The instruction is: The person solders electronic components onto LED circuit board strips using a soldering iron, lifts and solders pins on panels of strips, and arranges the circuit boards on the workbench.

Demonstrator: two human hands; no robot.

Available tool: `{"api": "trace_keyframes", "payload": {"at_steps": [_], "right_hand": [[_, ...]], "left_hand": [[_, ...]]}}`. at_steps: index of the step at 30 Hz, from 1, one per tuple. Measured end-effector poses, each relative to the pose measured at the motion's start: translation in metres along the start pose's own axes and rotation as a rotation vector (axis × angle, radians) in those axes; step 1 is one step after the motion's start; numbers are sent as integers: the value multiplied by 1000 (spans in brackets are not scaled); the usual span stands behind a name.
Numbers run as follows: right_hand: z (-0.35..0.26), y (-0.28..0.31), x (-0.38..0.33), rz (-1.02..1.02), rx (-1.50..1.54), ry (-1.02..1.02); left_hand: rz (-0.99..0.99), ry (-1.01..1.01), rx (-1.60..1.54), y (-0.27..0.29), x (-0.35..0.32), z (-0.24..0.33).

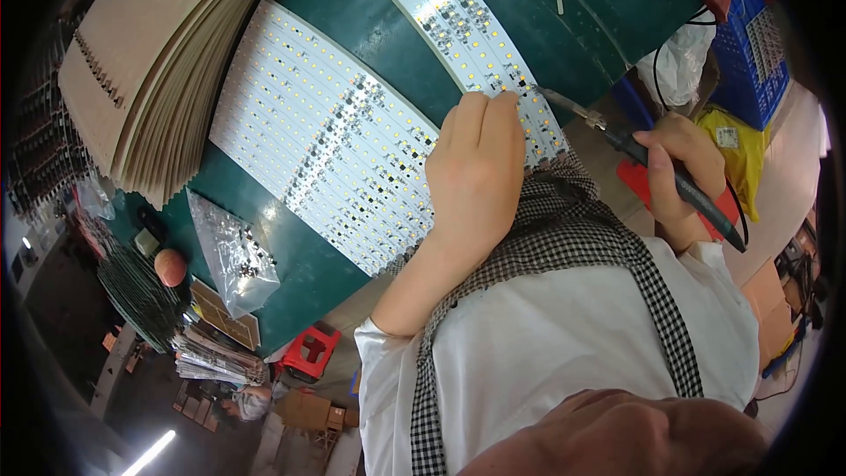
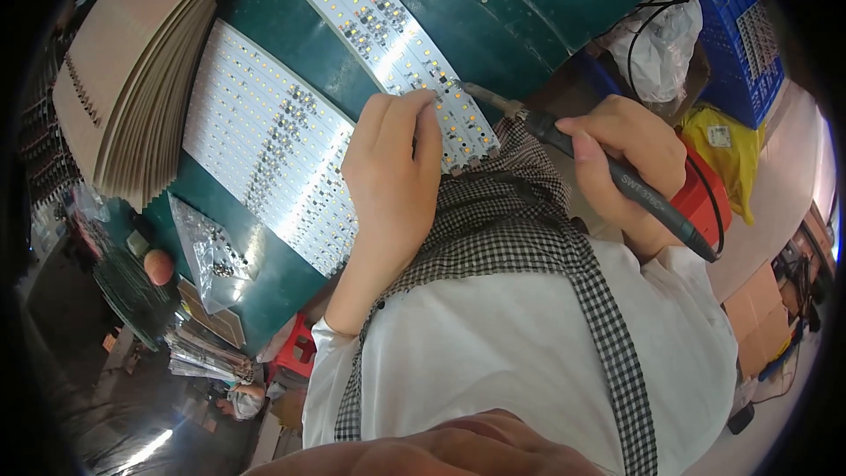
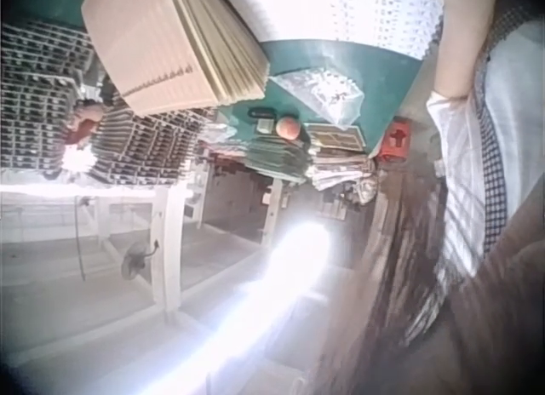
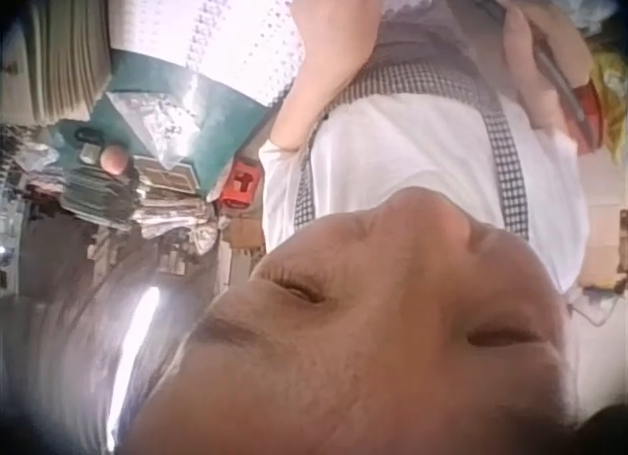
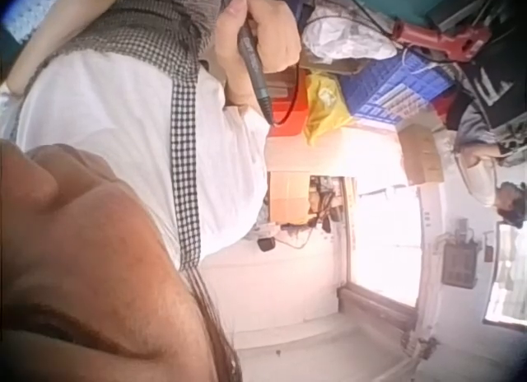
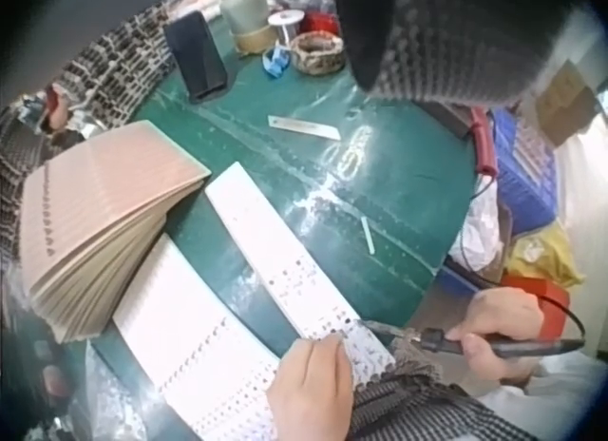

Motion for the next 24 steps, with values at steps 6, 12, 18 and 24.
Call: {"api": "trace_keyframes", "payload": {"at_steps": [6,12,18,24], "right_hand": [[-1,-1,2,-13,21,27],[-3,-2,1,91,-86,115],[-5,-2,-2,30,5,11],[-6,-9,3,23,14,41]], "left_hand": [[-36,2,-4,-2,-1,1],[-8,0,44,7,-1,4],[26,68,36,10,-7,-3],[27,49,16,9,-8,-5]]}}
Point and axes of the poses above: each hand's wrist, its own x-axis towards the middle knuckle, its own y-axis out of the back of the hand, z = x × y, the point moved 2 cm from there along x, towards the middle knuckle, and after that the axes turned 5 degrees about y, right-handed, at the moved point
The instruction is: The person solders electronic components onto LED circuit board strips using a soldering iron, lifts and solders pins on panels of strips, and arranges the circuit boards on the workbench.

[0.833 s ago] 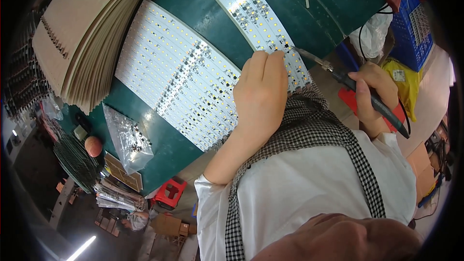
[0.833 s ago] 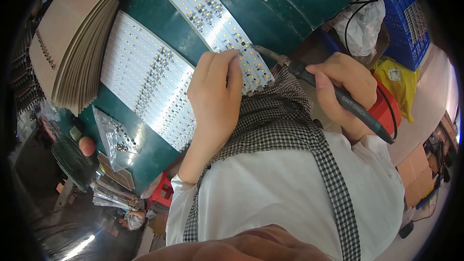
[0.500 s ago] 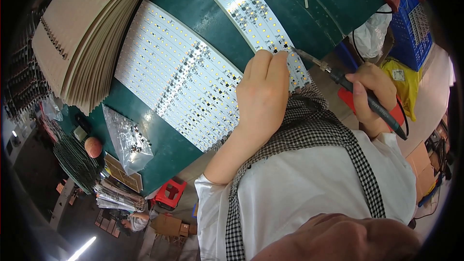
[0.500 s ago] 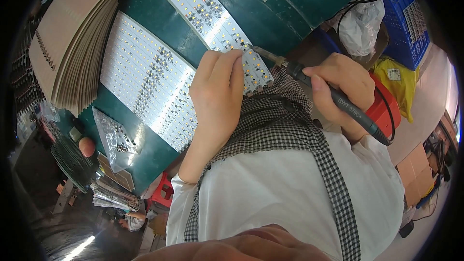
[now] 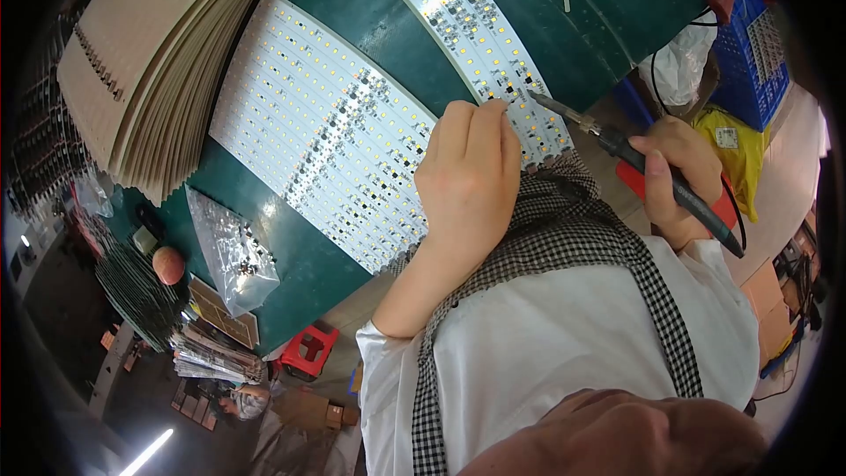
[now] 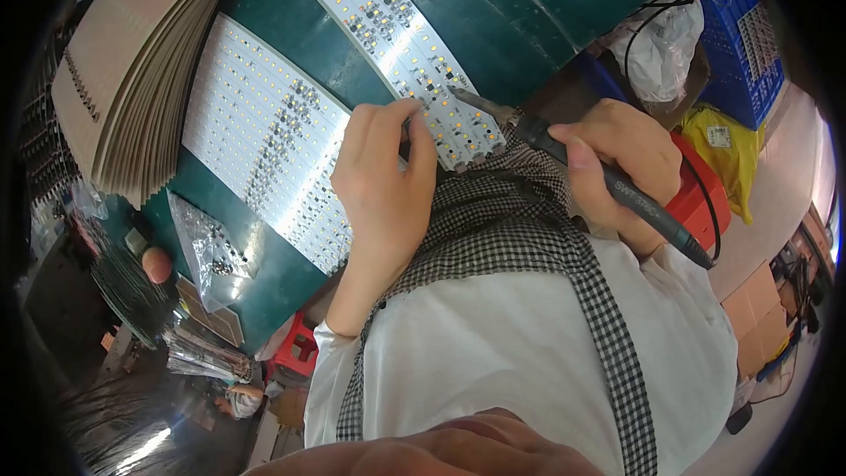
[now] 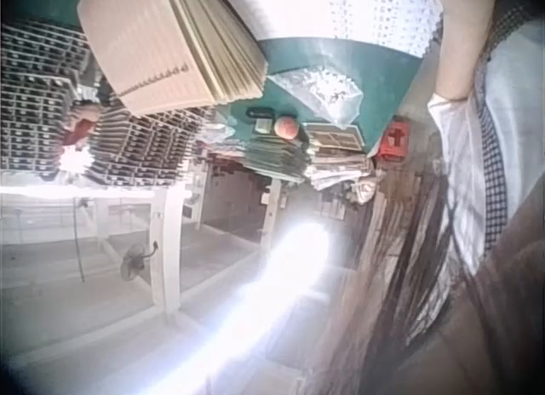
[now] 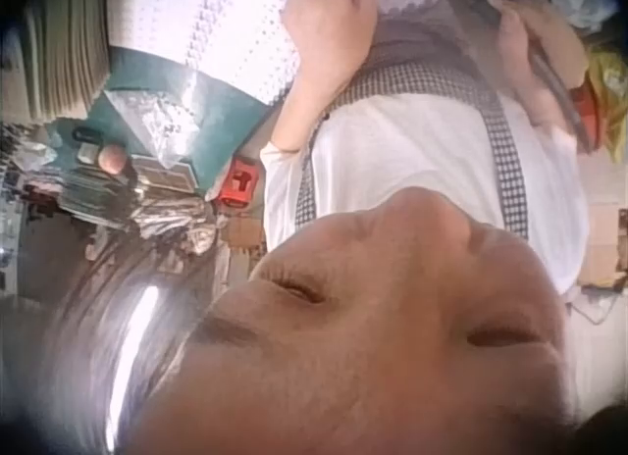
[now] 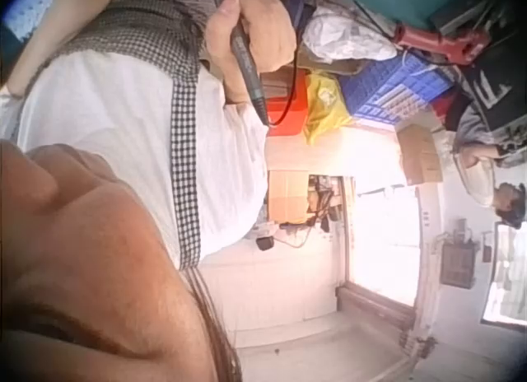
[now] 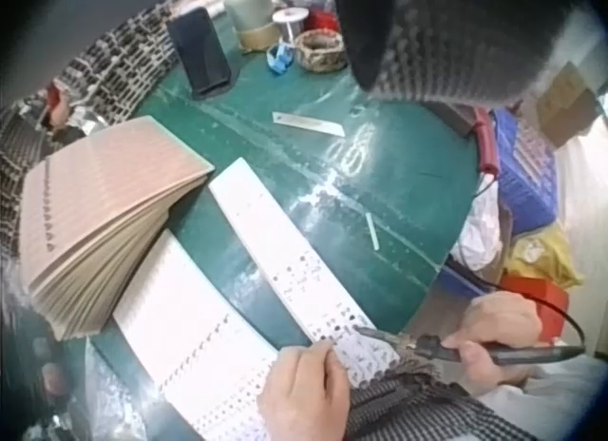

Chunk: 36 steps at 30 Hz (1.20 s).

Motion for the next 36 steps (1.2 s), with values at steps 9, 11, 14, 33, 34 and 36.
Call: {"api": "trace_keyframes", "payload": {"at_steps": [9,11,14,33,34,36], "right_hand": [[0,-5,1,-17,8,11],[-1,-4,2,-19,-8,30],[1,-7,3,-26,-21,109],[-7,-15,5,-9,-12,129],[-7,-15,5,-9,-12,130],[-6,-16,5,-29,-6,109]], "left_hand": [[-43,4,-37,-3,0,0],[-64,25,-39,-3,1,1],[-70,14,-35,-3,0,0],[-1,29,12,8,-6,-8],[-6,25,6,8,-6,-8],[-18,58,-4,9,-6,-6]]}}
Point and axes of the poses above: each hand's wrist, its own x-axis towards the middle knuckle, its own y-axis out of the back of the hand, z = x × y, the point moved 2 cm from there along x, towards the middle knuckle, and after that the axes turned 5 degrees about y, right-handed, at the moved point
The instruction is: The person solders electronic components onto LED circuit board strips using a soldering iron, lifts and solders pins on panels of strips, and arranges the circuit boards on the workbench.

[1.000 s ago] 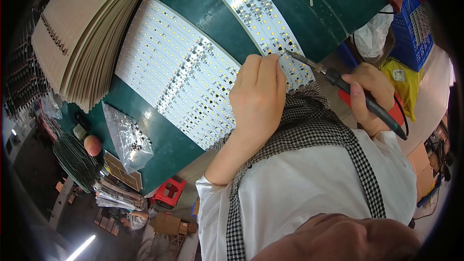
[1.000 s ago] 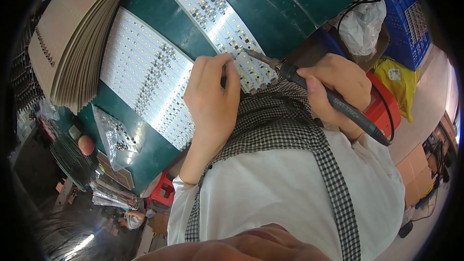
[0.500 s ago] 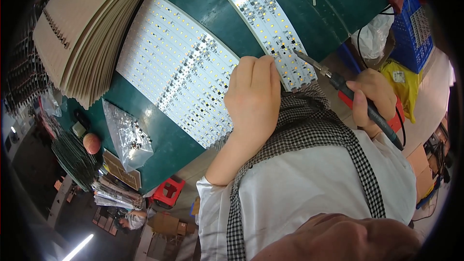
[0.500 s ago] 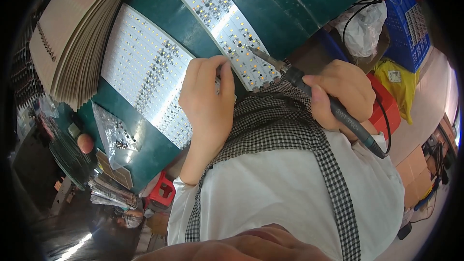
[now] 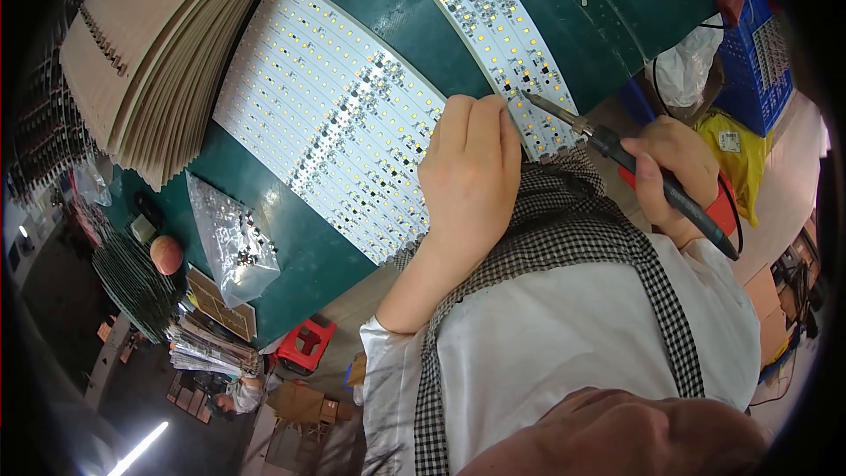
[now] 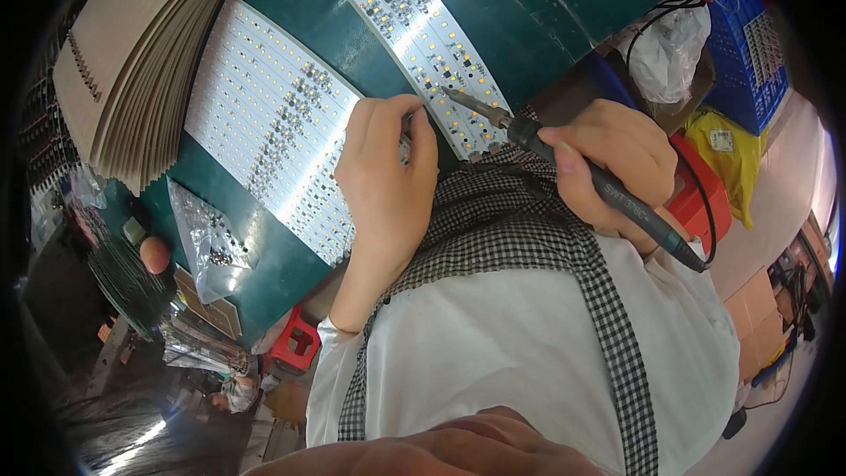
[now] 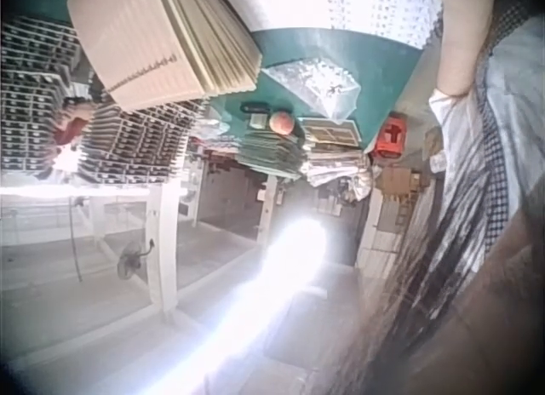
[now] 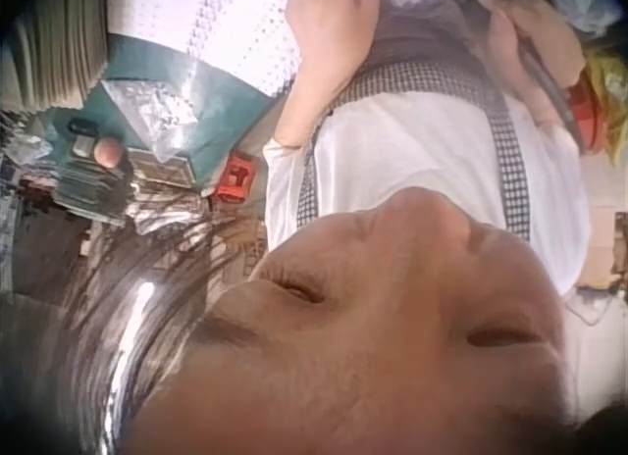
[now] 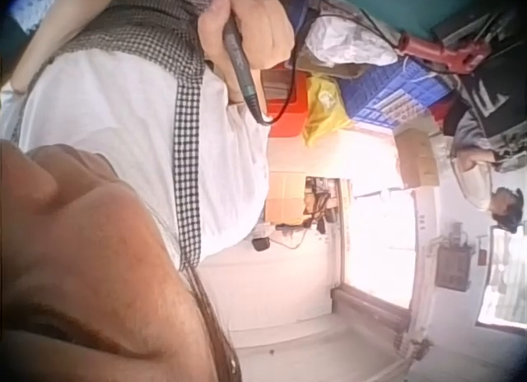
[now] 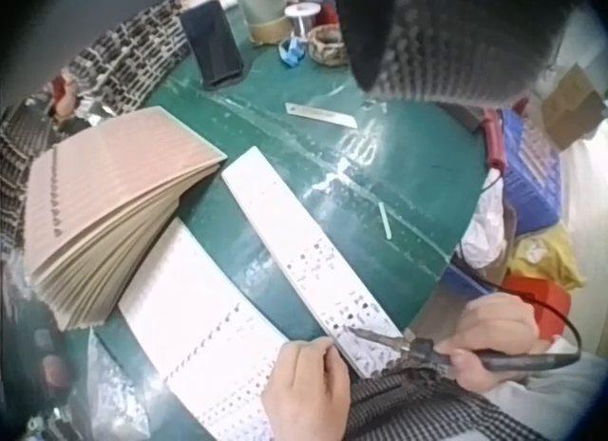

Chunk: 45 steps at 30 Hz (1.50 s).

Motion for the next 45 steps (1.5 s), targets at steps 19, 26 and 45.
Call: {"api": "trace_keyframes", "payload": {"at_steps": [19,26,45], "right_hand": [[-2,1,0,-16,5,59],[-4,5,-12,70,3,-38],[3,-5,-8,83,31,-191]], "left_hand": [[36,-87,76,1,-1,-1],[-11,71,-35,5,-7,1],[25,-10,21,-9,2,-3]]}}
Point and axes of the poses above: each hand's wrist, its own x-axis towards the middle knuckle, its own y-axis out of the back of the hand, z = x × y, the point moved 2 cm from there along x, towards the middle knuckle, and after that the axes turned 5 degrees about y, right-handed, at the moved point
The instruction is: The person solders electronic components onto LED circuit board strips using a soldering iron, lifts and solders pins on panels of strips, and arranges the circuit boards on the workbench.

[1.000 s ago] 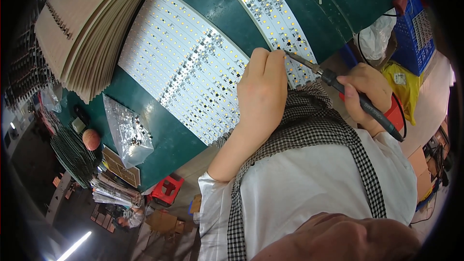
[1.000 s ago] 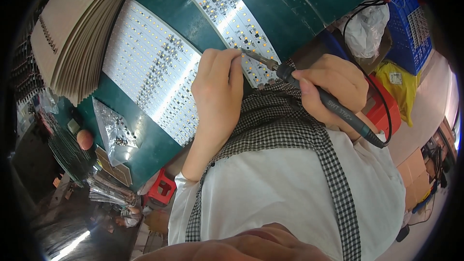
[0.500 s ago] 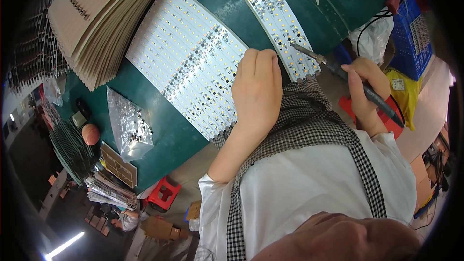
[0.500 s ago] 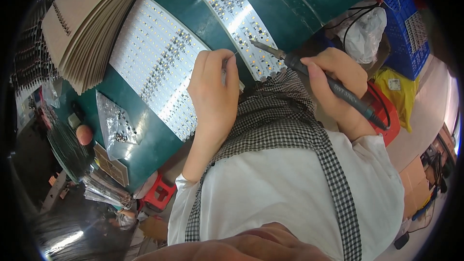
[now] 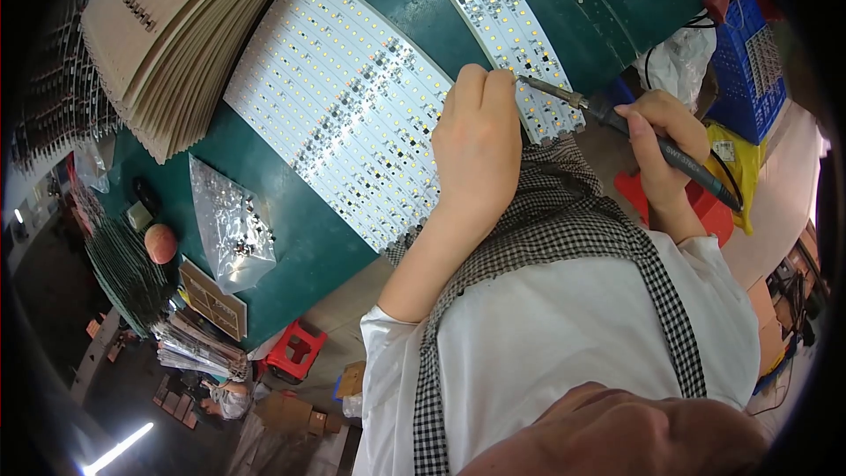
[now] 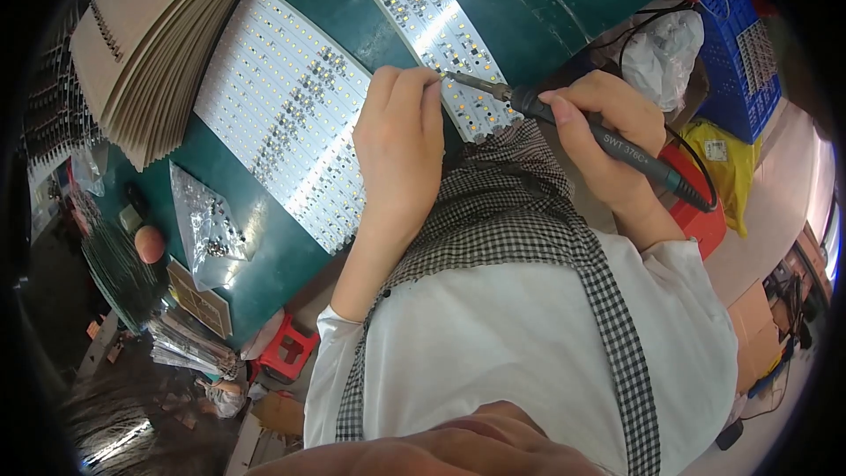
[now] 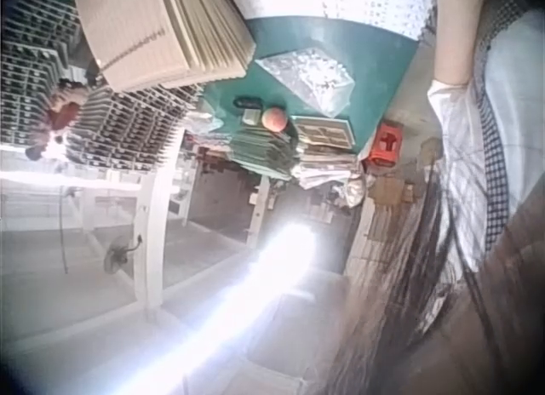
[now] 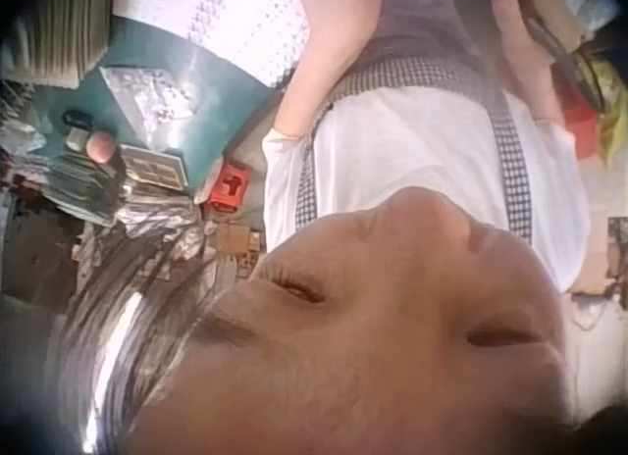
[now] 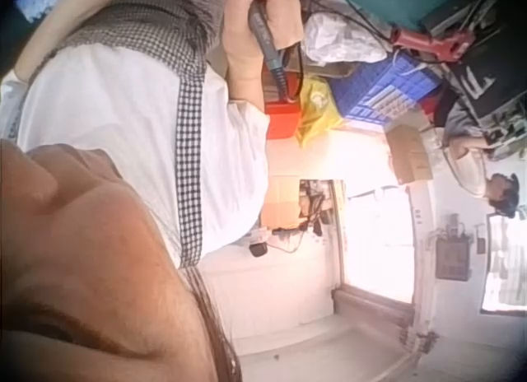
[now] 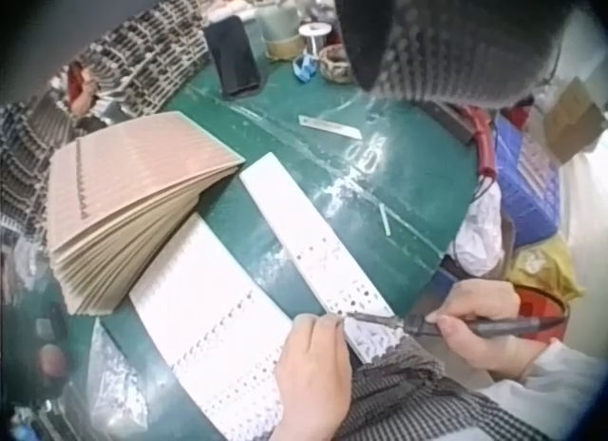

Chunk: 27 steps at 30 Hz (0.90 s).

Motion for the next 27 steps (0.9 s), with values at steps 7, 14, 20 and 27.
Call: {"api": "trace_keyframes", "payload": {"at_steps": [7,14,20,27], "right_hand": [[-3,9,1,49,-61,63],[4,25,28,241,-238,72],[33,32,138,479,-280,358],[111,7,218,296,-637,235]], "left_hand": [[48,57,27,12,4,4],[34,67,24,33,-13,-9],[67,108,45,50,-31,-3],[-7,232,-18,53,-44,-2]]}}
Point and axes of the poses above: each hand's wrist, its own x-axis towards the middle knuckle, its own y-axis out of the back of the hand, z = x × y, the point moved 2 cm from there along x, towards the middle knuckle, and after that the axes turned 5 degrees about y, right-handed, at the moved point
